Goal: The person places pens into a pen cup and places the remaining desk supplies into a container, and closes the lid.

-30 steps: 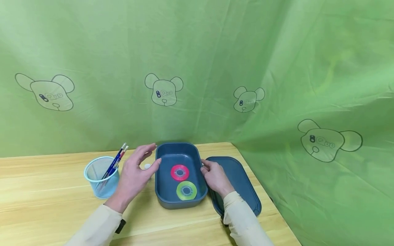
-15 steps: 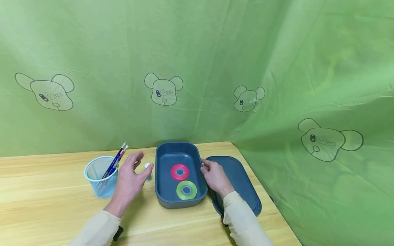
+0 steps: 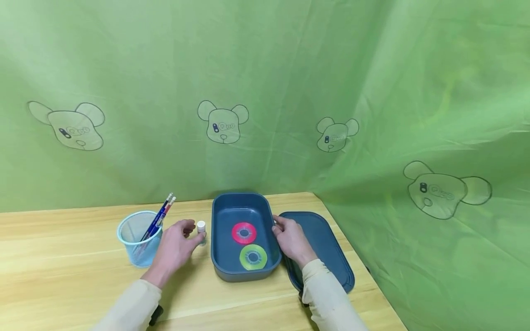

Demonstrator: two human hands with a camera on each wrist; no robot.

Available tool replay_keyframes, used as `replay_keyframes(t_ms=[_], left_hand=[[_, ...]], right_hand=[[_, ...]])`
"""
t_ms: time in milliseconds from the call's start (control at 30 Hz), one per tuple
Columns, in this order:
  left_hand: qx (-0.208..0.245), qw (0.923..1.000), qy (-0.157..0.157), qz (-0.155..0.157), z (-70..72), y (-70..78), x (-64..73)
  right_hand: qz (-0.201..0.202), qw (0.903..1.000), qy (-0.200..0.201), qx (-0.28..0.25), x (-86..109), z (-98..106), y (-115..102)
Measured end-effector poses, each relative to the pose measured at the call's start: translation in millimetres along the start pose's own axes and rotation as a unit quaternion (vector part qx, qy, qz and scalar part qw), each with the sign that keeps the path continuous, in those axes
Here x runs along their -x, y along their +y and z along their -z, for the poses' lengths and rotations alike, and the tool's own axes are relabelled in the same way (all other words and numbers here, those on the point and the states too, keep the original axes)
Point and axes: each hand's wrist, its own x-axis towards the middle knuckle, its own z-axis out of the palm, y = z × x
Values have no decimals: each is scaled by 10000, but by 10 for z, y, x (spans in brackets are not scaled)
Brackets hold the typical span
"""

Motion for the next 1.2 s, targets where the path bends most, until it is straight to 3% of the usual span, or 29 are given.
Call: replay_keyframes(t_ms=[100,400,733,933,1200], left_hand=[[-124,9994,-276,144,-7,-6,-26],[-83,9977,-595,300,-22,0,-92],[-312,9982,-459,209,-29,-11,-130],[-169,9983,-488,259,-41,-23,-146],[-94,9982,-585,1,-72,-57,-190]], right_hand=[[-2,10000,-11,-10,3,6,2],[11,10000,-15,-26,8,13,11],[78,10000,10,-5,6,14,14],[31,10000,36,24,3,7,14],[10,9999,42,103,5,9,10]])
